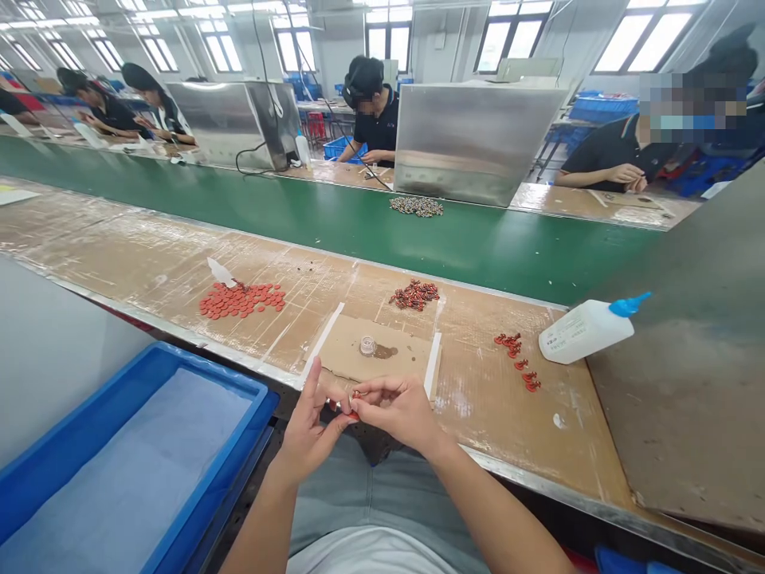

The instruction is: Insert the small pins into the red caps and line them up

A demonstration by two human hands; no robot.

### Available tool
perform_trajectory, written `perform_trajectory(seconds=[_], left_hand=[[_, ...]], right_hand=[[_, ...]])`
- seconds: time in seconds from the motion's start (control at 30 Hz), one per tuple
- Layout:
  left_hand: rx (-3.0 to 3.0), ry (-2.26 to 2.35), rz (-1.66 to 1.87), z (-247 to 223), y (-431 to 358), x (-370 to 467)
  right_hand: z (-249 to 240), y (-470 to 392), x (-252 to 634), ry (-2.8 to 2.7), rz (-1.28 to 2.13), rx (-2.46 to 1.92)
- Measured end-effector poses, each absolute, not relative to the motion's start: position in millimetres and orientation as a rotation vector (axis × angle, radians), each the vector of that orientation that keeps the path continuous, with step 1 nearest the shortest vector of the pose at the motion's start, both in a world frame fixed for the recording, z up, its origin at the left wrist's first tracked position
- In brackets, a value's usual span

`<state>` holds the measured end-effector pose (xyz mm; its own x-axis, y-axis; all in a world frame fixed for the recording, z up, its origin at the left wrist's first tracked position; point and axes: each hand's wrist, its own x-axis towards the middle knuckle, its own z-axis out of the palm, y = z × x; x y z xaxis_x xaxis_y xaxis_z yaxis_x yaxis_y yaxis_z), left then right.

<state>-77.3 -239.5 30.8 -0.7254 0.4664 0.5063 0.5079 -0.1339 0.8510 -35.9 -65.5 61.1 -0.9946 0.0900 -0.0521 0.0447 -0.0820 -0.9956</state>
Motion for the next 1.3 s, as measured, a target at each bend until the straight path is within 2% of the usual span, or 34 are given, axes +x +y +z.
perform_trajectory(seconds=[0.3,0.5,0.9,1.3], left_hand=[[-1.092,-2.02,-2.145,28.7,-238.9,-76.0],[-1.12,-1.95,-2.075,24.8,-238.1,-77.7],[-1.189,-1.908,-2.016,30.7,-233.5,-74.1],[-1.238,-1.917,-1.996,34.3,-232.3,-70.8]], right_hand=[[61.5,-66.4,-36.2,-2.087,2.266,-0.083],[56.4,-65.7,-37.3,-1.899,2.547,-0.149],[50.9,-60.8,-38.9,-1.773,2.742,-0.143],[48.5,-62.7,-37.8,-1.752,2.751,-0.208]])
